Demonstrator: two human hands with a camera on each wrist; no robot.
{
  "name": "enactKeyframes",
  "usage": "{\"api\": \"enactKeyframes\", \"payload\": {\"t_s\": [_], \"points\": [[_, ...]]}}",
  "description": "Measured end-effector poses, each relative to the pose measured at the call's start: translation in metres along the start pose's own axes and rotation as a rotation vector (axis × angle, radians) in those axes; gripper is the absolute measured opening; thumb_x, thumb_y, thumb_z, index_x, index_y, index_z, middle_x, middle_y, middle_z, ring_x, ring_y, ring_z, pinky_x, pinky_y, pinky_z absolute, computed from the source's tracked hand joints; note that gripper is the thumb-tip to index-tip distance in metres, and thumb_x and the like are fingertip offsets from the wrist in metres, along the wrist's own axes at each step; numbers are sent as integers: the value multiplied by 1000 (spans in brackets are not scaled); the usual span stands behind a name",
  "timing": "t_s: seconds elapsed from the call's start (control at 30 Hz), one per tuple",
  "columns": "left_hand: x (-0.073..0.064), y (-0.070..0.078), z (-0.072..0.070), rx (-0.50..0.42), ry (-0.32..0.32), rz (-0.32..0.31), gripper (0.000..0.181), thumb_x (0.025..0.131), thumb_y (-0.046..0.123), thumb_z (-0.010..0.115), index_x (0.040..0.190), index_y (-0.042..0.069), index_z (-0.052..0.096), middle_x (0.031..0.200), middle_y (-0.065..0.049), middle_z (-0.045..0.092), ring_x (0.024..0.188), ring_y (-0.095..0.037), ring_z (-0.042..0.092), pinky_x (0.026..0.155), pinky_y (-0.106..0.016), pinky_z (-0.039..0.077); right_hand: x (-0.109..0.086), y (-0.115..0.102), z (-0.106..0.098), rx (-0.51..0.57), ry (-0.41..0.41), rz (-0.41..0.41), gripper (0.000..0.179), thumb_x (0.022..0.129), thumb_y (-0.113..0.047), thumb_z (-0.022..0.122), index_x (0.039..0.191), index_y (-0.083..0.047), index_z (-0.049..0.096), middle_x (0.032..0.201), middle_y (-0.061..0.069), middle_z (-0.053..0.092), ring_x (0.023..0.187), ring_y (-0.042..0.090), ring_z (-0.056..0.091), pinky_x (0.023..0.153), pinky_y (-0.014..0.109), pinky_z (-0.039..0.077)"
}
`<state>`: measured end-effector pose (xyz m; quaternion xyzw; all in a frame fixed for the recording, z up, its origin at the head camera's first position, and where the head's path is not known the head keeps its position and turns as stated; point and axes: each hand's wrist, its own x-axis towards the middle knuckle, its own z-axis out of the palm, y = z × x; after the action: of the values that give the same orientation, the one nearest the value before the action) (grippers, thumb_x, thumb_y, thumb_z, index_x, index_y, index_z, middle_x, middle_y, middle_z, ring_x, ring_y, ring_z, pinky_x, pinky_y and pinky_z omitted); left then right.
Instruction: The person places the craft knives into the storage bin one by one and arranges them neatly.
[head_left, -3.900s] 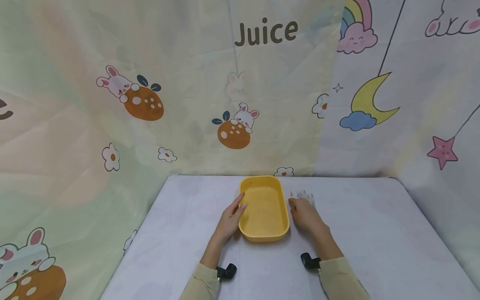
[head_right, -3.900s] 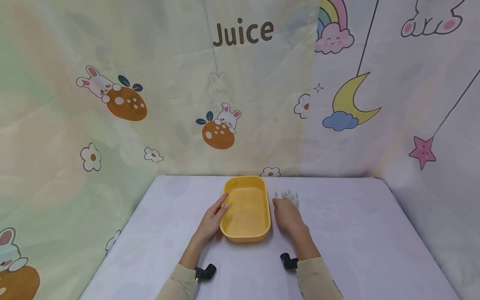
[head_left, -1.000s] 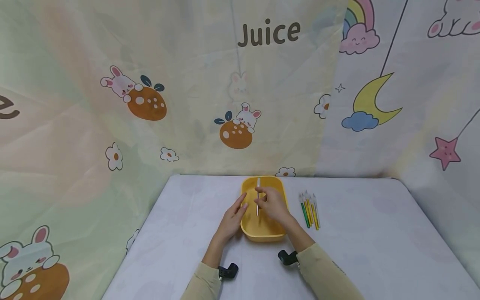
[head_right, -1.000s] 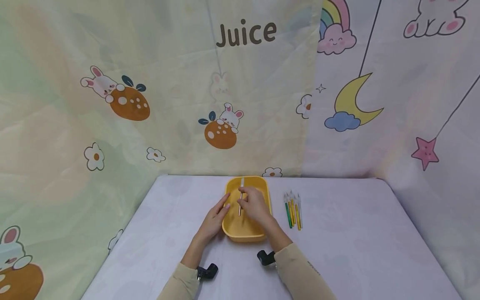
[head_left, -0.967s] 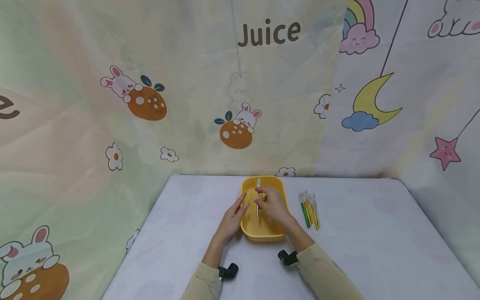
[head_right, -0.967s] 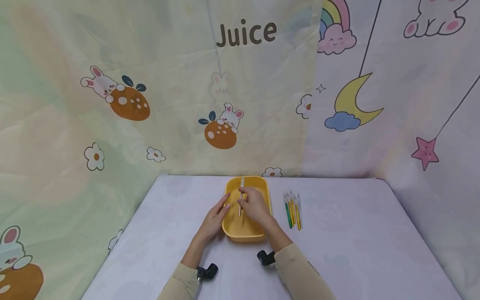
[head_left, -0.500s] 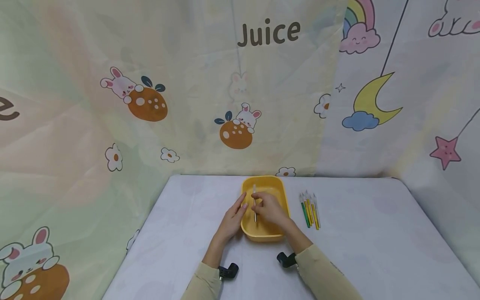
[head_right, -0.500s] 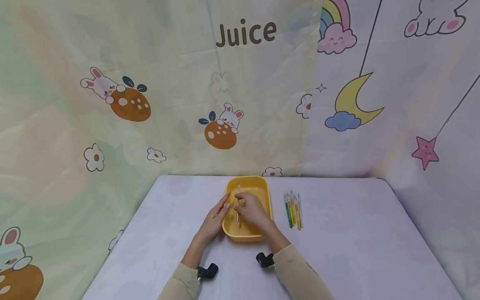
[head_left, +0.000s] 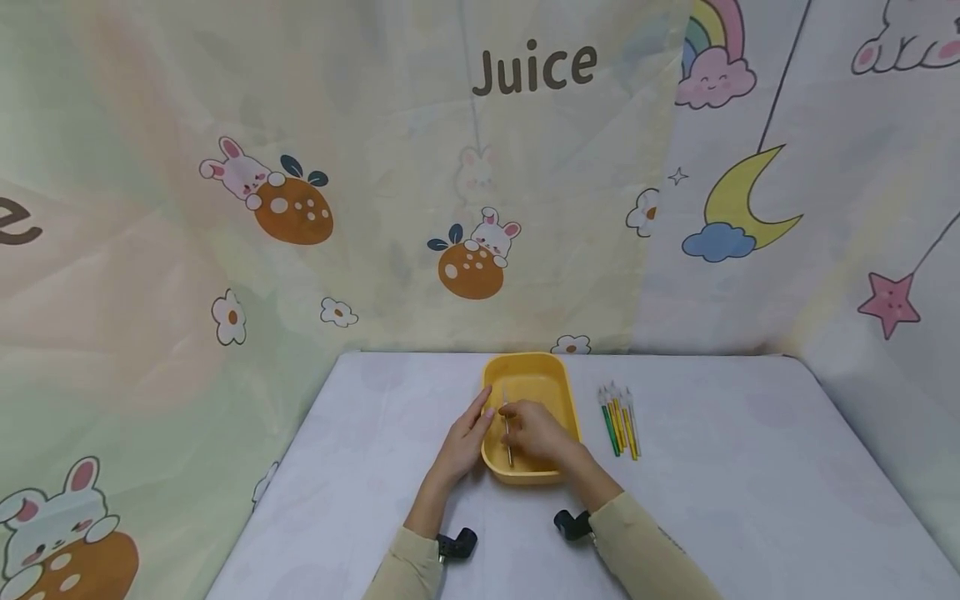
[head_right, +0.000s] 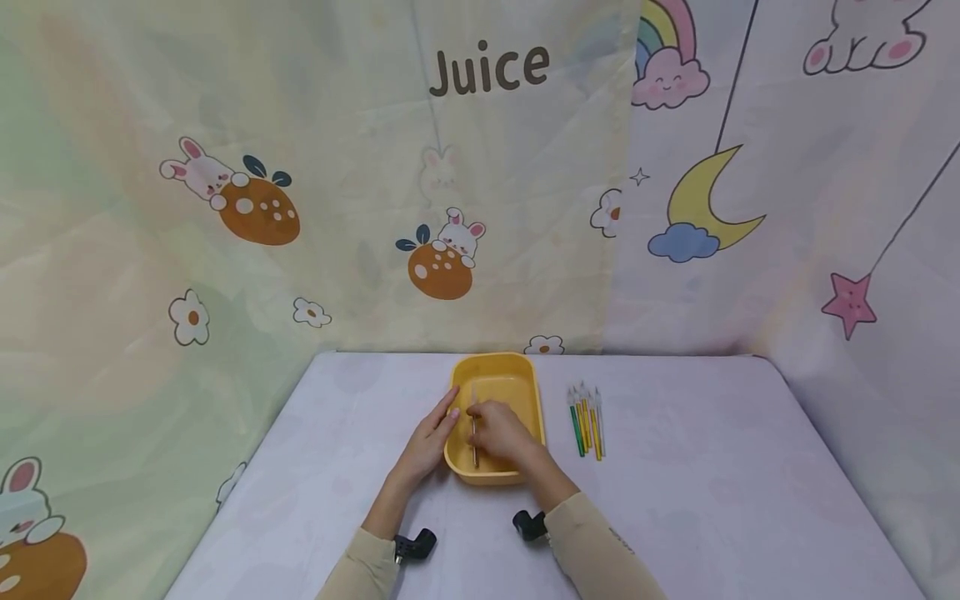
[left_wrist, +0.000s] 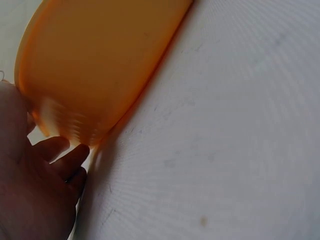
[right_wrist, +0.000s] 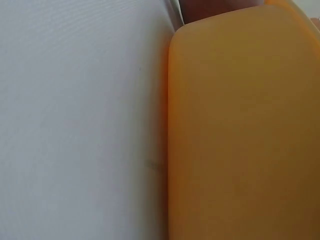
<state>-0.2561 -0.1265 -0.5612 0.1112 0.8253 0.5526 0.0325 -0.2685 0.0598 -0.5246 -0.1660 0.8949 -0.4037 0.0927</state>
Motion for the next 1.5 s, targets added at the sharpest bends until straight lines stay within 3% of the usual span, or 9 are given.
{"api": "enactKeyframes", "payload": {"t_s": [0.17,0.37,0.63,1.0,1.23,1.5], "points": [[0,-2,1,2,2,1,53,113,39,43,164,29,34,169,8,33,159,-22,27,131,-50,22,-1,-1,1,-41,-15,-49,50,85,-10,86,131,1,70,123,15,72,97,22,59,88,39,53],[1,-2,1,6,3,10,54,113,39,44,164,27,34,169,8,34,159,-22,27,131,-50,23,0,-1,2,-83,-30,-72,49,84,-12,88,128,1,71,104,9,69,85,20,54,74,32,46],[2,-3,1,3,6,36,55,113,36,45,165,21,33,168,6,34,158,-22,28,130,-48,24,3,-1,4,-98,-45,-65,48,81,-10,89,123,5,72,91,6,62,82,19,54,72,31,46],[3,-4,1,7,12,35,56,112,39,46,164,22,34,168,6,35,158,-23,29,130,-49,24,4,0,5,-98,-63,-38,48,81,-12,90,124,2,72,94,7,63,86,19,55,74,29,47],[3,-4,1,-7,7,50,55,113,36,45,164,20,33,168,5,34,158,-22,29,130,-47,24,2,-1,3,-118,-35,-78,46,79,-11,91,120,2,73,97,10,68,86,21,56,80,36,52],[4,-5,2,-24,10,59,58,112,41,46,164,19,34,168,5,34,158,-22,29,130,-48,25,2,0,1,-105,16,-63,48,80,-11,89,123,0,72,103,11,70,92,23,60,90,44,55]]}}
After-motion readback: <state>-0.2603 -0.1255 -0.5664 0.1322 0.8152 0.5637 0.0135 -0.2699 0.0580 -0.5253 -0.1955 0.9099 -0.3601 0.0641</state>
